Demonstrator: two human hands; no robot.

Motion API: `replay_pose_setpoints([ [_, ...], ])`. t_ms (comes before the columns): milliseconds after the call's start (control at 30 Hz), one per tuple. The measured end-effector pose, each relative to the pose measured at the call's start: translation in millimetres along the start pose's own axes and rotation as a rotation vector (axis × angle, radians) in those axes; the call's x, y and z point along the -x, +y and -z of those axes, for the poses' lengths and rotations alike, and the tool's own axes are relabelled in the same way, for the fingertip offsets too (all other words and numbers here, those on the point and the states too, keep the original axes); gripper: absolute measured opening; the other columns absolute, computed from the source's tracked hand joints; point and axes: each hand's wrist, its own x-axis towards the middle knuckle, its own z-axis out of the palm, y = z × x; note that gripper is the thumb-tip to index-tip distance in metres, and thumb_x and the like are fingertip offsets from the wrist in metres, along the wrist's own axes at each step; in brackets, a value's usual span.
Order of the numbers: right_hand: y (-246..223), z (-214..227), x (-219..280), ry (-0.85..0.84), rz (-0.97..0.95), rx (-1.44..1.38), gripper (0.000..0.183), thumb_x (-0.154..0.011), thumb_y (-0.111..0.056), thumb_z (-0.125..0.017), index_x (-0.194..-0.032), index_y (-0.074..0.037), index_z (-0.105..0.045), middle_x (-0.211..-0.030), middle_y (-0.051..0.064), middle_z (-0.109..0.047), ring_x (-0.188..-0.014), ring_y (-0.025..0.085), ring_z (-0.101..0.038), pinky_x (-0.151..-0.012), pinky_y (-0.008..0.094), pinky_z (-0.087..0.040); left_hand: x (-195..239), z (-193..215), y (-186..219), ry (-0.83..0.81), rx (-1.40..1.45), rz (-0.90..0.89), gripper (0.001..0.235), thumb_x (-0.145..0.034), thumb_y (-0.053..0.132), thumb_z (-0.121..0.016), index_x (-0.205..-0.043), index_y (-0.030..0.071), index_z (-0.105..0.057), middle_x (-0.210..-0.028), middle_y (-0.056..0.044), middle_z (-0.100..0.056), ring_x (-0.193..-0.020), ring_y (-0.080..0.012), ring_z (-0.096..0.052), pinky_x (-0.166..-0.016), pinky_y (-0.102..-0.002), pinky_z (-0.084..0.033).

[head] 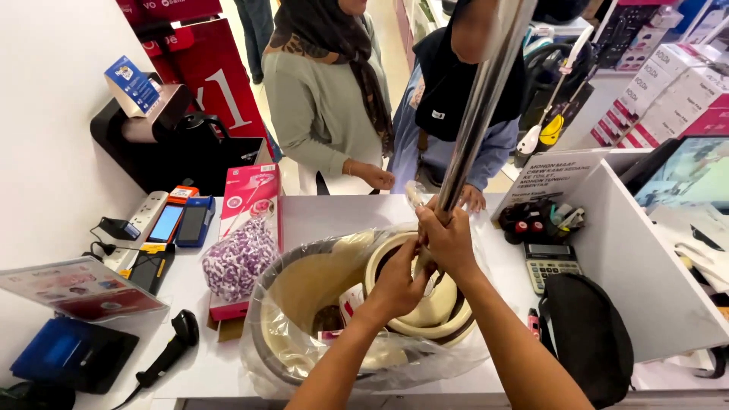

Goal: Unboxing a new mop kit and assembling the handle and bucket components at a store counter.

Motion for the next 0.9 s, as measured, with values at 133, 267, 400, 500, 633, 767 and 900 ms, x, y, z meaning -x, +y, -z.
replay_pose_setpoints([
  [133,3,7,1,0.014,0.013,-0.018,0.035,-0.098,-0.009,-0.059,-0.063,-0.008,-0.055,-0.042,0.005,-0.050,-0.039,0.014,-0.051,-0.050,0.026,-0.044,-2,3,10,0.013,-0.084,-0.064,0.033,-0.097,0.021,-0.067,-0.123,0.003,-0.056,-0.109,-0.023,-0.066,-0.114,-0.0438,-0.064,-0.098,-0.052,-0.052],
  [267,-4,7,1,-0.008,0.029,-0.022,0.036,-0.098,-0.009,-0.059,-0.062,-0.008,-0.055,-0.042,0.006,-0.050,-0.039,0.014,-0.050,-0.050,0.025,-0.043,-4,4,5,0.000,-0.124,-0.078,0.033,-0.096,0.024,-0.068,-0.121,0.004,-0.057,-0.106,-0.021,-0.066,-0.111,-0.0433,-0.063,-0.098,-0.050,-0.050],
  [400,5,8,3,-0.019,0.032,-0.021,0.035,-0.099,-0.010,-0.060,-0.064,-0.008,-0.056,-0.044,0.006,-0.052,-0.041,0.015,-0.052,-0.052,0.027,-0.044,0,5,2,-0.003,-0.124,-0.074,0.036,-0.097,0.028,-0.069,-0.122,0.005,-0.058,-0.108,-0.021,-0.067,-0.113,-0.0413,-0.064,-0.099,-0.049,-0.050],
  [500,5,6,1,-0.041,0.023,-0.032,0.035,-0.099,-0.010,-0.060,-0.064,-0.007,-0.056,-0.044,0.006,-0.053,-0.041,0.015,-0.053,-0.052,0.027,-0.046,-1,6,0,0.005,-0.038,-0.070,0.036,-0.095,0.020,-0.070,-0.124,0.004,-0.057,-0.109,-0.023,-0.067,-0.113,-0.0426,-0.065,-0.100,-0.052,-0.050],
  [633,5,3,-4,-0.045,0.038,-0.025,0.037,-0.099,-0.011,-0.061,-0.062,-0.007,-0.056,-0.043,0.006,-0.053,-0.039,0.015,-0.051,-0.049,0.026,-0.043,1,2,-11,0.017,0.049,-0.077,0.033,-0.096,0.015,-0.068,-0.126,0.004,-0.058,-0.110,-0.023,-0.068,-0.113,-0.0405,-0.066,-0.102,-0.052,-0.050],
  [767,2,6,-2,-0.017,0.032,-0.050,0.039,-0.100,-0.010,-0.060,-0.062,-0.008,-0.054,-0.041,0.005,-0.051,-0.036,0.012,-0.048,-0.045,0.023,-0.040,4,6,-5,0.013,0.143,-0.070,0.032,-0.097,0.010,-0.063,-0.128,0.004,-0.061,-0.112,-0.019,-0.071,-0.115,-0.0343,-0.068,-0.106,-0.049,-0.048],
  [900,2,6,-5,-0.005,0.034,-0.077,0.041,-0.100,-0.012,-0.060,-0.060,-0.008,-0.053,-0.040,0.005,-0.050,-0.034,0.011,-0.045,-0.043,0.022,-0.038,17,-6,-28,0.000,0.024,0.008,0.032,-0.097,0.012,-0.060,-0.129,0.010,-0.062,-0.113,-0.017,-0.072,-0.114,-0.0357,-0.068,-0.101,-0.049,-0.051],
])
